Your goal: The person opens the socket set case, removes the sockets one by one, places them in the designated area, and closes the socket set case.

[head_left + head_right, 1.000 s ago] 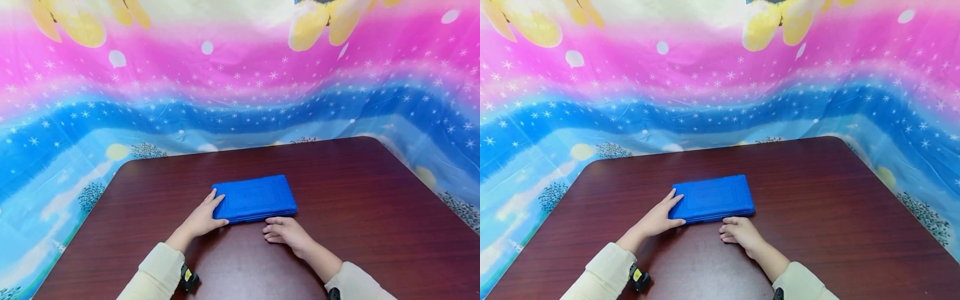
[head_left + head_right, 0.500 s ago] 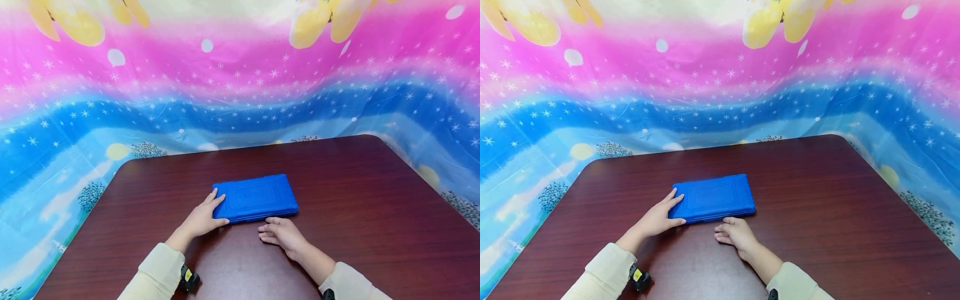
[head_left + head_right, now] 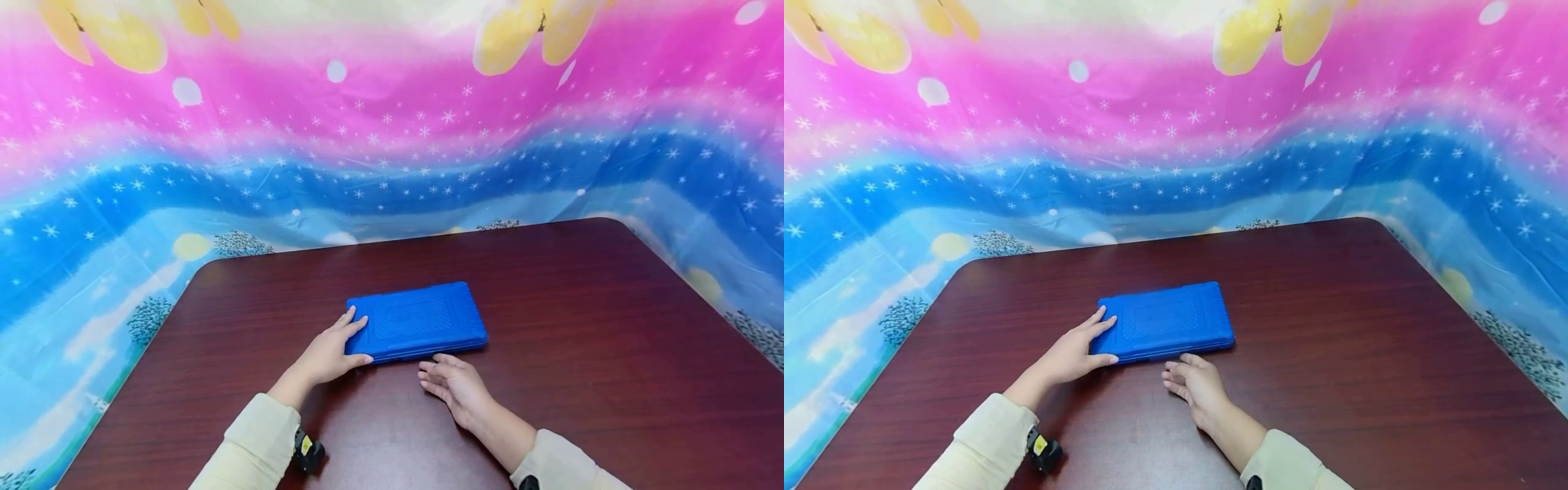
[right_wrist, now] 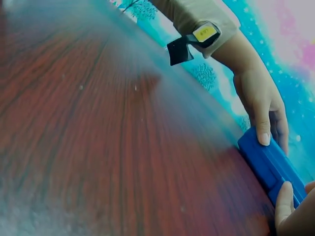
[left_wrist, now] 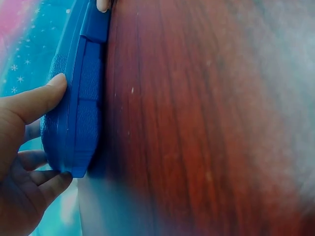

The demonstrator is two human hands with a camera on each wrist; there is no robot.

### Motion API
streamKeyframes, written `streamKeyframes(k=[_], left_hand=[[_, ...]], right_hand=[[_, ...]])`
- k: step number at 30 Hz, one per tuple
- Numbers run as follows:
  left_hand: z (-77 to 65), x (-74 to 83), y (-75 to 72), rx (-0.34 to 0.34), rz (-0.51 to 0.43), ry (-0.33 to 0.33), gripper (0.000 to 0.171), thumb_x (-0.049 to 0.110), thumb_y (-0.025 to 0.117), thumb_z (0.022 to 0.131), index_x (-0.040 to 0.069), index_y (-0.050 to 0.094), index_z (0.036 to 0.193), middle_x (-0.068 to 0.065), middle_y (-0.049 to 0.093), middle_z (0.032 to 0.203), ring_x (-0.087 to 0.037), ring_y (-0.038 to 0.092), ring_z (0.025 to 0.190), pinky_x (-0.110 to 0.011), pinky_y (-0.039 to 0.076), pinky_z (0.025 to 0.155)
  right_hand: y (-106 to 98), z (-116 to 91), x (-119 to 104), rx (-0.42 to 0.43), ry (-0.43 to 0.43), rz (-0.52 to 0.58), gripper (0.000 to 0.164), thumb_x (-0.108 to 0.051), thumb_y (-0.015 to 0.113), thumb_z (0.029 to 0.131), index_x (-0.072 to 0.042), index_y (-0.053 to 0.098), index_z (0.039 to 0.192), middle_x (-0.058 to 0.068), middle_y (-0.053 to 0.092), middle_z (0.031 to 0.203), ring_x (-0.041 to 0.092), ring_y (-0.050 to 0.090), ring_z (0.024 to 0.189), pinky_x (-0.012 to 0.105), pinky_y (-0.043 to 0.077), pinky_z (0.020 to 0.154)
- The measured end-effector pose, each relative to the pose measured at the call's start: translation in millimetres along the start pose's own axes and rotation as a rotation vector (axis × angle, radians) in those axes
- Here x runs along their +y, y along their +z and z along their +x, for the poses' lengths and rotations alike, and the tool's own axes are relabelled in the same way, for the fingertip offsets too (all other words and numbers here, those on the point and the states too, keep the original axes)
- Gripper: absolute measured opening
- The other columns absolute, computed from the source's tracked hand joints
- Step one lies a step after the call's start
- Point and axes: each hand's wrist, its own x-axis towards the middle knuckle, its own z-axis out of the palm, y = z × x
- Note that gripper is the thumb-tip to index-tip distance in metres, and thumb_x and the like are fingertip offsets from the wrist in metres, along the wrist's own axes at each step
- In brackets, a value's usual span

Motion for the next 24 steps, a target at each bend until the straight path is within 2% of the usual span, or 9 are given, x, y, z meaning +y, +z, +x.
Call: streamKeyframes(k=[3,6,11,18,21,24], left_hand=[[0.1,-1.0,-0.3,-0.009,-0.017,0.000,0.070,0.038,0.064,0.075,0.014,0.034,0.134,-0.008,0.017,0.142,-0.028,0.023,0.125,-0.044,0.029,0.094],[-0.1,-2.8,-0.4,-0.021,-0.043,-0.005,0.070,0.039,0.063,0.076,0.015,0.032,0.135,-0.007,0.016,0.142,-0.028,0.022,0.126,-0.045,0.029,0.094],[1.4,-7.4,-1.0,-0.018,-0.082,-0.009,0.071,0.041,0.061,0.076,0.017,0.031,0.135,-0.005,0.015,0.143,-0.028,0.021,0.126,-0.046,0.028,0.095],[2.9,-9.8,-2.4,-0.022,-0.103,-0.010,0.072,0.042,0.062,0.076,0.016,0.030,0.135,-0.005,0.014,0.143,-0.029,0.020,0.126,-0.047,0.029,0.094],[2.7,-9.2,-3.6,-0.026,-0.110,-0.009,0.071,0.040,0.062,0.076,0.016,0.031,0.135,-0.006,0.015,0.143,-0.029,0.021,0.126,-0.047,0.029,0.094],[2.6,-8.7,-4.9,-0.023,-0.115,-0.007,0.071,0.040,0.063,0.076,0.015,0.031,0.135,-0.007,0.016,0.142,-0.030,0.021,0.126,-0.047,0.029,0.094]], right_hand=[[2.3,-0.8,0.2,0.021,0.002,0.064,0.047,0.005,0.036,0.086,0.022,0.016,0.124,0.039,0.033,0.120,0.033,0.049,0.102,0.038,0.041,0.085],[6.0,-1.6,-0.9,0.033,0.001,0.140,0.048,0.005,0.034,0.088,0.023,0.011,0.125,0.040,0.026,0.123,0.041,0.036,0.113,0.040,0.034,0.091],[15.2,-2.5,-4.5,0.041,-0.017,0.220,0.049,0.007,0.029,0.088,0.022,0.001,0.126,0.042,0.016,0.126,0.045,0.020,0.119,0.044,0.024,0.096],[21.4,1.9,-2.8,0.044,-0.013,0.318,0.051,0.009,0.026,0.088,0.020,-0.006,0.126,0.038,0.007,0.130,0.044,0.017,0.121,0.043,0.021,0.098],[20.6,3.9,-0.9,0.044,-0.005,0.318,0.051,0.007,0.028,0.089,0.020,-0.004,0.126,0.037,0.009,0.130,0.043,0.017,0.121,0.042,0.021,0.098],[20.3,6.4,0.7,0.050,-0.009,0.271,0.050,0.005,0.033,0.090,0.023,0.002,0.125,0.039,0.015,0.128,0.043,0.020,0.120,0.042,0.024,0.097]])
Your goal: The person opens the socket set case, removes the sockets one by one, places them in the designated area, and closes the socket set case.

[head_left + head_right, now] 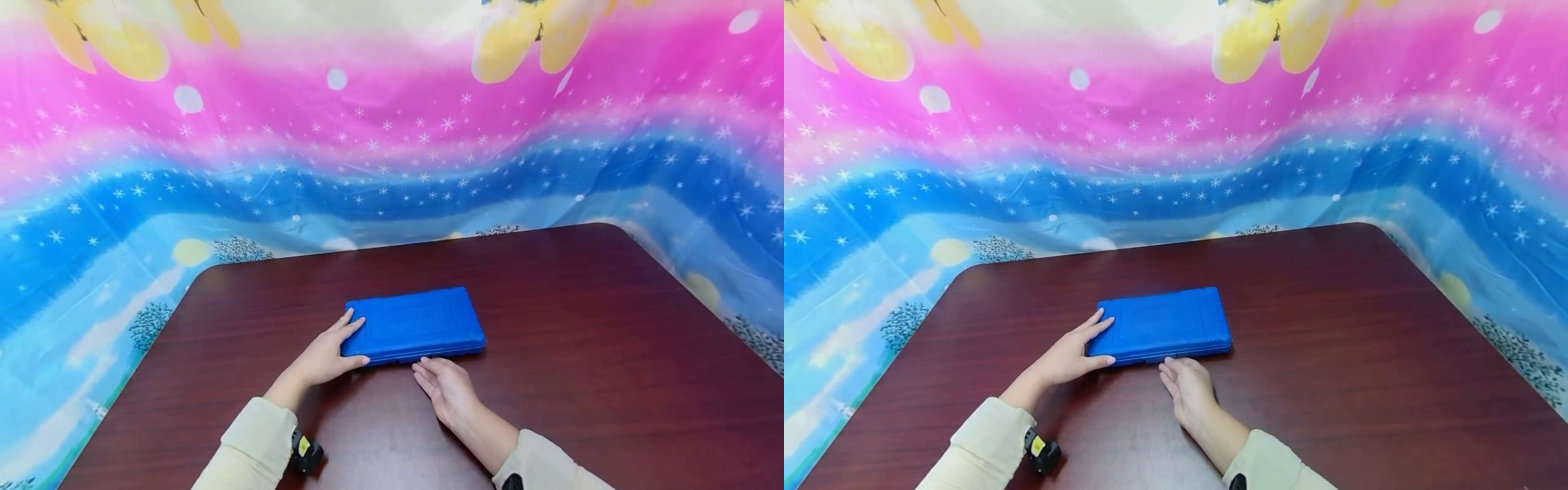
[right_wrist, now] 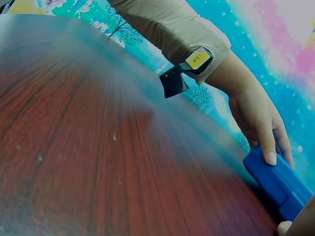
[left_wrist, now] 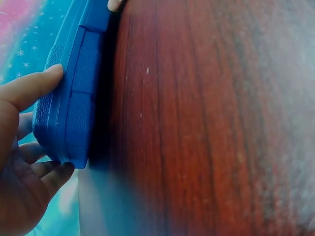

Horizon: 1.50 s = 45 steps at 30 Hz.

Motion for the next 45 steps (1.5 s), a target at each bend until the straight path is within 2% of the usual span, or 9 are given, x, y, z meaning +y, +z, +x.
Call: streamKeyframes(k=[4,10,15,18,22,25,29,41,45], left_hand=[[-0.7,0.6,-0.8,-0.002,-0.001,-0.005,0.072,0.040,0.063,0.076,0.015,0.032,0.135,-0.006,0.016,0.142,-0.030,0.021,0.126,-0.047,0.029,0.094],[-0.4,2.0,-1.8,-0.006,-0.008,-0.006,0.072,0.043,0.063,0.075,0.015,0.033,0.134,-0.007,0.018,0.142,-0.030,0.021,0.126,-0.047,0.029,0.094],[-0.6,4.0,-3.5,-0.002,-0.006,-0.006,0.071,0.042,0.063,0.075,0.015,0.034,0.134,-0.007,0.019,0.142,-0.030,0.022,0.125,-0.047,0.029,0.094],[-0.7,4.8,-4.6,-0.007,-0.004,-0.006,0.071,0.042,0.062,0.076,0.015,0.033,0.134,-0.007,0.018,0.142,-0.031,0.022,0.125,-0.047,0.029,0.094],[-0.7,5.3,-7.2,-0.014,-0.009,-0.007,0.070,0.041,0.061,0.076,0.014,0.033,0.134,-0.007,0.018,0.142,-0.032,0.022,0.125,-0.047,0.029,0.093],[-0.8,5.5,-9.4,-0.020,-0.015,-0.010,0.070,0.040,0.062,0.076,0.014,0.033,0.134,-0.007,0.018,0.142,-0.032,0.022,0.124,-0.047,0.030,0.093],[-0.7,5.6,-11.0,-0.022,-0.021,-0.016,0.069,0.040,0.062,0.076,0.014,0.033,0.134,-0.007,0.017,0.142,-0.032,0.022,0.125,-0.046,0.029,0.093],[-1.3,2.1,-3.5,-0.010,-0.039,-0.044,0.074,0.029,0.070,0.072,0.017,0.032,0.135,-0.006,0.015,0.142,-0.033,0.020,0.125,-0.047,0.032,0.091],[-3.1,0.6,-2.4,0.002,-0.041,-0.026,0.073,0.024,0.070,0.072,0.017,0.032,0.135,-0.006,0.016,0.142,-0.032,0.020,0.125,-0.048,0.032,0.091]], right_hand=[[1.0,3.1,3.1,0.026,-0.001,-0.057,0.043,0.002,0.036,0.091,0.024,0.013,0.120,0.041,0.023,0.124,0.044,0.027,0.116,0.042,0.030,0.093],[4.6,9.7,6.8,0.030,-0.005,0.004,0.047,0.001,0.037,0.090,0.025,0.006,0.117,0.041,0.019,0.125,0.046,0.027,0.114,0.043,0.032,0.091],[4.9,11.6,9.2,0.075,-0.032,-0.012,0.022,0.001,0.041,0.089,0.017,0.029,0.099,0.040,0.030,0.119,0.044,0.037,0.109,0.044,0.036,0.087],[3.7,12.3,10.1,0.089,-0.043,-0.031,0.014,-0.001,0.045,0.088,0.011,0.036,0.089,0.035,0.041,0.111,0.040,0.046,0.102,0.042,0.039,0.084],[2.6,13.2,10.1,0.091,-0.054,-0.047,0.015,-0.003,0.048,0.087,0.008,0.039,0.085,0.023,0.053,0.092,0.029,0.056,0.088,0.039,0.043,0.081],[2.7,13.2,10.0,0.093,-0.050,-0.044,0.016,-0.006,0.050,0.087,0.004,0.040,0.079,0.015,0.056,0.078,0.023,0.060,0.078,0.038,0.046,0.076],[3.2,12.6,10.4,0.091,-0.043,-0.049,0.019,-0.009,0.051,0.087,0.000,0.040,0.074,0.015,0.056,0.073,0.023,0.061,0.071,0.037,0.048,0.071],[-4.2,3.5,12.3,-0.018,-0.044,-0.112,0.014,-0.003,0.047,0.088,-0.001,0.043,0.075,0.014,0.059,0.075,0.025,0.061,0.078,0.036,0.047,0.073],[-6.5,-0.3,9.6,-0.056,-0.024,-0.141,0.012,-0.004,0.046,0.089,0.000,0.043,0.078,0.015,0.059,0.078,0.026,0.060,0.081,0.037,0.047,0.075]])
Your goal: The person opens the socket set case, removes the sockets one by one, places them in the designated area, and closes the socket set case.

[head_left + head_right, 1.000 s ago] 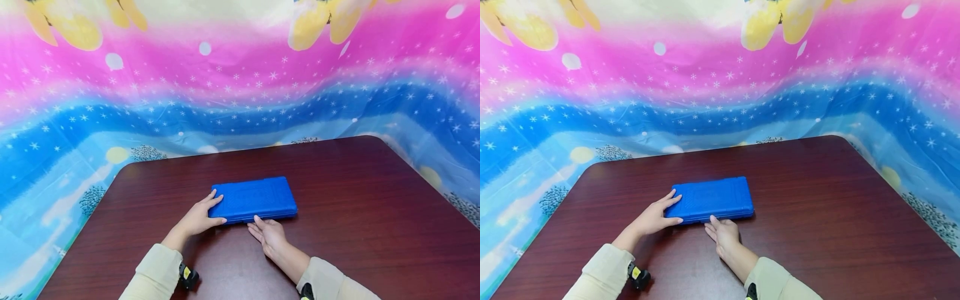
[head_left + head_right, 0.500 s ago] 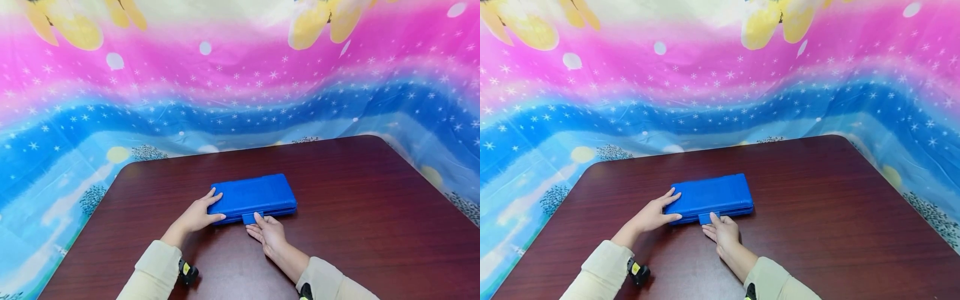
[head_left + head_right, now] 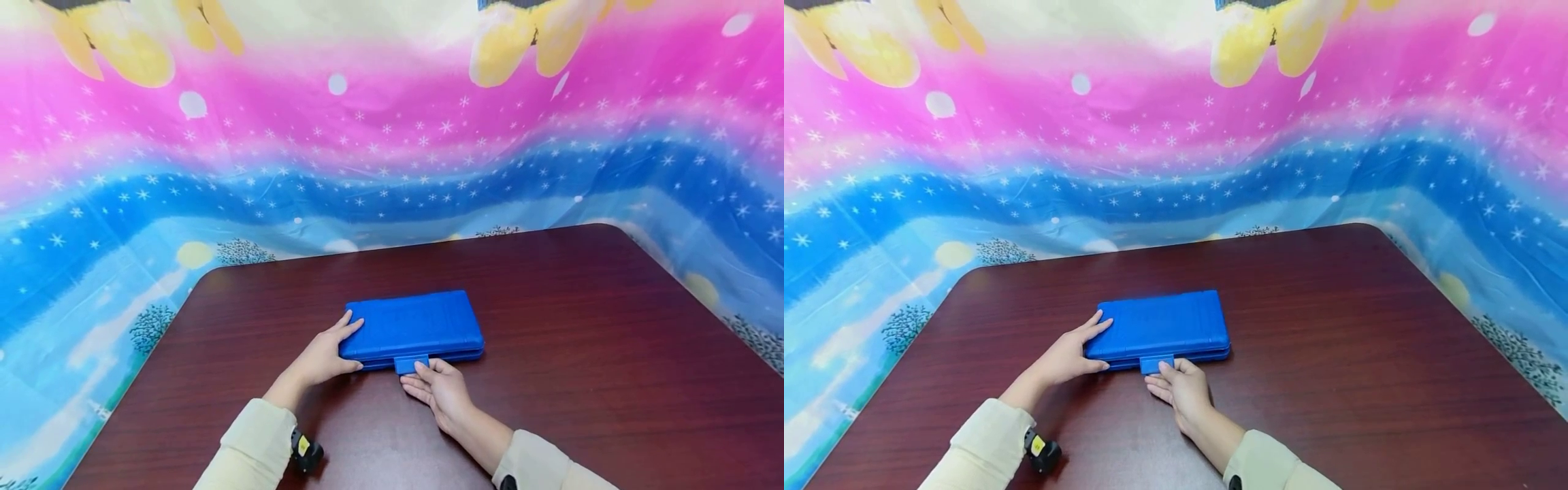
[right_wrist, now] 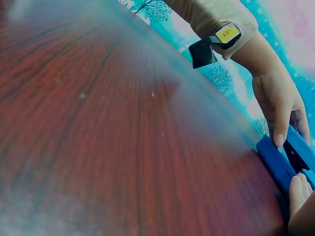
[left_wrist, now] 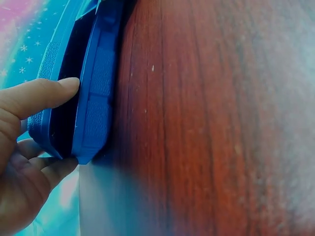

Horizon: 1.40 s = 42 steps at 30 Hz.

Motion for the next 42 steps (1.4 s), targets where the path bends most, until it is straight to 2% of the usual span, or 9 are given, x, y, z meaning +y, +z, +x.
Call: streamKeyframes(k=[11,15,19,23,26,29,34,38,42], left_hand=[[-7.7,-2.1,-7.1,0.051,0.101,0.114,0.065,0.027,0.071,0.070,0.012,0.044,0.127,-0.010,0.032,0.135,-0.027,0.031,0.121,-0.038,0.037,0.089],[-8.8,-1.4,-9.2,0.049,0.105,0.148,0.062,0.026,0.071,0.069,0.010,0.047,0.125,-0.012,0.035,0.133,-0.027,0.034,0.119,-0.036,0.040,0.086],[-9.0,-0.2,-11.9,0.040,0.098,0.166,0.061,0.026,0.071,0.070,0.009,0.048,0.124,-0.012,0.036,0.132,-0.027,0.037,0.117,-0.034,0.042,0.083],[-8.4,1.0,-16.6,0.040,0.106,0.183,0.061,0.027,0.071,0.070,0.008,0.048,0.124,-0.012,0.038,0.130,-0.027,0.036,0.118,-0.034,0.042,0.083],[-7.7,1.6,-20.5,0.037,0.124,0.198,0.061,0.028,0.071,0.069,0.007,0.049,0.122,-0.013,0.040,0.129,-0.027,0.037,0.118,-0.035,0.041,0.085],[-6.9,2.7,-24.1,0.016,0.130,0.212,0.060,0.029,0.071,0.069,0.007,0.050,0.122,-0.014,0.041,0.127,-0.028,0.037,0.117,-0.035,0.040,0.086],[-7.0,4.3,-28.5,-0.024,0.114,0.196,0.059,0.030,0.071,0.070,0.007,0.051,0.121,-0.015,0.043,0.126,-0.028,0.038,0.117,-0.036,0.040,0.086],[-8.1,4.9,-30.7,-0.039,0.093,0.185,0.058,0.031,0.071,0.070,0.008,0.052,0.120,-0.014,0.044,0.125,-0.026,0.039,0.116,-0.035,0.041,0.085],[-9.4,3.9,-31.1,-0.036,0.081,0.198,0.060,0.038,0.068,0.072,0.008,0.052,0.121,-0.014,0.045,0.125,-0.026,0.041,0.115,-0.035,0.042,0.084]], right_hand=[[-7.6,-6.1,-13.4,-0.181,0.079,-0.152,0.017,-0.001,0.038,0.089,-0.006,0.026,0.078,0.023,0.056,0.092,0.030,0.057,0.090,0.040,0.045,0.078],[-16.5,-10.8,-21.7,-0.237,0.048,-0.299,0.010,-0.004,0.040,0.088,0.004,0.034,0.088,0.021,0.057,0.090,0.030,0.058,0.086,0.038,0.046,0.076],[-29.0,-16.4,-38.4,-0.263,-0.099,-0.554,0.023,-0.004,0.044,0.086,0.014,0.044,0.101,0.020,0.058,0.087,0.030,0.058,0.081,0.035,0.048,0.071],[-43.2,-18.0,-63.3,-0.215,-0.399,-0.872,0.015,-0.006,0.053,0.084,0.004,0.057,0.094,0.012,0.062,0.084,0.022,0.059,0.075,0.029,0.048,0.066],[-54.4,-15.3,-81.2,-0.151,-0.590,-1.048,0.014,-0.007,0.059,0.081,-0.003,0.061,0.095,0.005,0.063,0.089,0.017,0.059,0.078,0.028,0.048,0.066],[-65.2,-11.1,-93.0,-0.145,-0.649,-1.181,0.024,-0.008,0.062,0.079,-0.006,0.061,0.103,0.005,0.060,0.101,0.019,0.056,0.090,0.034,0.047,0.072],[-77.7,-1.2,-96.3,-0.222,-0.687,-1.397,0.041,-0.010,0.067,0.075,-0.006,0.056,0.114,0.010,0.051,0.117,0.027,0.044,0.109,0.041,0.041,0.084],[-82.9,5.8,-92.1,-0.259,-0.843,-1.535,0.044,-0.009,0.066,0.075,-0.004,0.054,0.116,0.012,0.049,0.121,0.027,0.040,0.114,0.042,0.037,0.088],[-86.4,8.5,-89.6,-0.252,-0.988,-1.562,0.043,-0.009,0.066,0.075,-0.002,0.054,0.116,0.013,0.051,0.118,0.027,0.043,0.112,0.041,0.038,0.087]])
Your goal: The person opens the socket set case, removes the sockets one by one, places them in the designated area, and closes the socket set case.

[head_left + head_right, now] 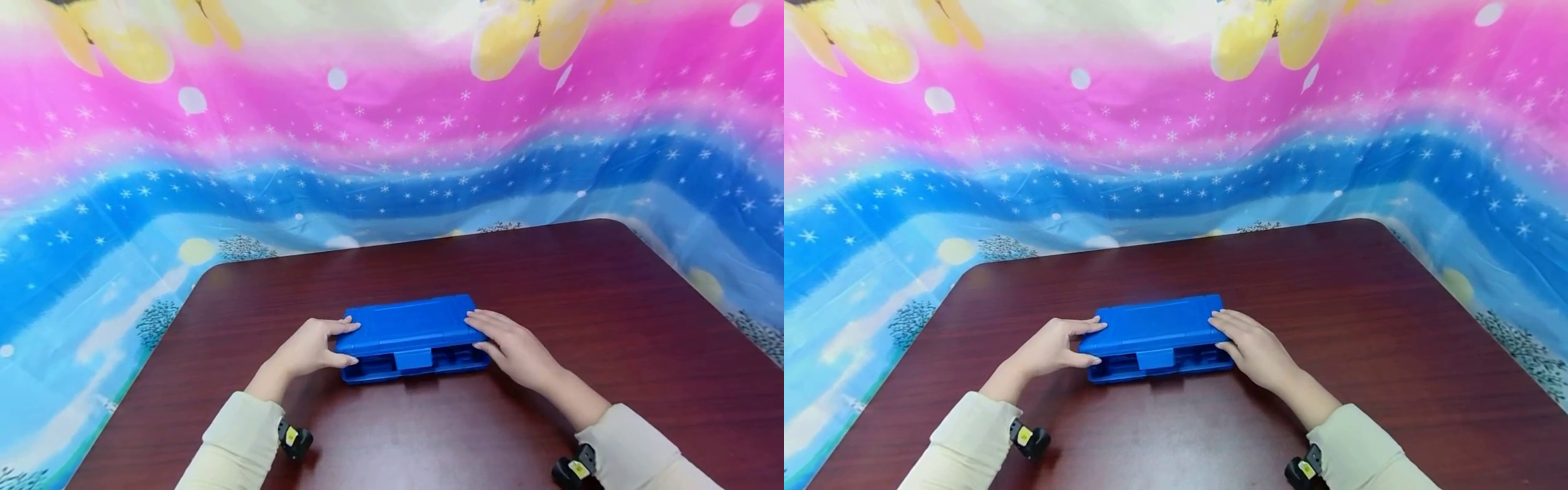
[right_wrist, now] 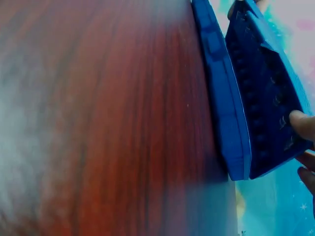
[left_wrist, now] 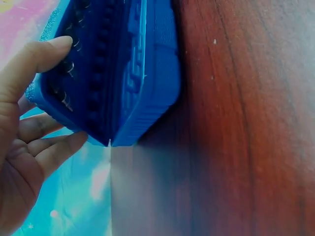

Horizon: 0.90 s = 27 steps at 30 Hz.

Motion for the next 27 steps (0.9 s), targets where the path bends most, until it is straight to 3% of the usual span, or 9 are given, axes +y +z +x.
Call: streamKeyframes(k=[4,11,19,23,27], left_hand=[[-4.4,-2.0,1.3,0.027,-0.002,-0.003,0.063,0.045,0.064,0.073,0.010,0.050,0.123,-0.011,0.044,0.127,-0.025,0.041,0.114,-0.037,0.041,0.085],[-13.9,-4.9,4.5,0.122,-0.084,-0.080,0.066,0.050,0.059,0.074,0.015,0.044,0.128,-0.002,0.043,0.129,-0.019,0.044,0.112,-0.037,0.040,0.087],[-28.8,-14.2,10.4,0.182,-0.157,-0.134,0.073,0.046,0.061,0.074,0.010,0.036,0.132,-0.011,0.042,0.128,-0.024,0.050,0.106,-0.036,0.044,0.081],[-34.0,-15.7,15.6,0.194,-0.106,-0.159,0.072,0.045,0.062,0.074,0.006,0.039,0.130,-0.010,0.044,0.126,-0.024,0.047,0.109,-0.038,0.041,0.085],[-34.2,-13.0,23.0,0.169,-0.016,-0.134,0.070,0.045,0.063,0.074,0.003,0.043,0.126,-0.009,0.046,0.125,-0.023,0.042,0.114,-0.039,0.037,0.089]], right_hand=[[1.5,-0.6,2.1,0.038,-0.030,0.022,0.042,-0.009,0.065,0.075,-0.001,0.055,0.115,0.013,0.052,0.117,0.026,0.045,0.110,0.041,0.039,0.086],[5.4,4.7,6.0,0.183,-0.067,0.082,0.038,-0.003,0.066,0.073,-0.003,0.058,0.110,0.011,0.056,0.112,0.023,0.048,0.106,0.034,0.040,0.086],[3.6,15.6,2.9,0.201,-0.013,0.119,0.032,-0.002,0.062,0.077,-0.002,0.057,0.109,0.007,0.056,0.109,0.019,0.048,0.102,0.037,0.042,0.081],[1.4,19.5,1.3,0.224,0.008,0.136,0.031,-0.002,0.062,0.077,-0.003,0.057,0.109,0.006,0.057,0.106,0.018,0.050,0.099,0.035,0.044,0.078],[-0.8,21.6,-0.6,0.223,0.047,0.157,0.030,-0.005,0.060,0.079,-0.005,0.057,0.109,0.006,0.057,0.105,0.018,0.050,0.097,0.036,0.045,0.076]])
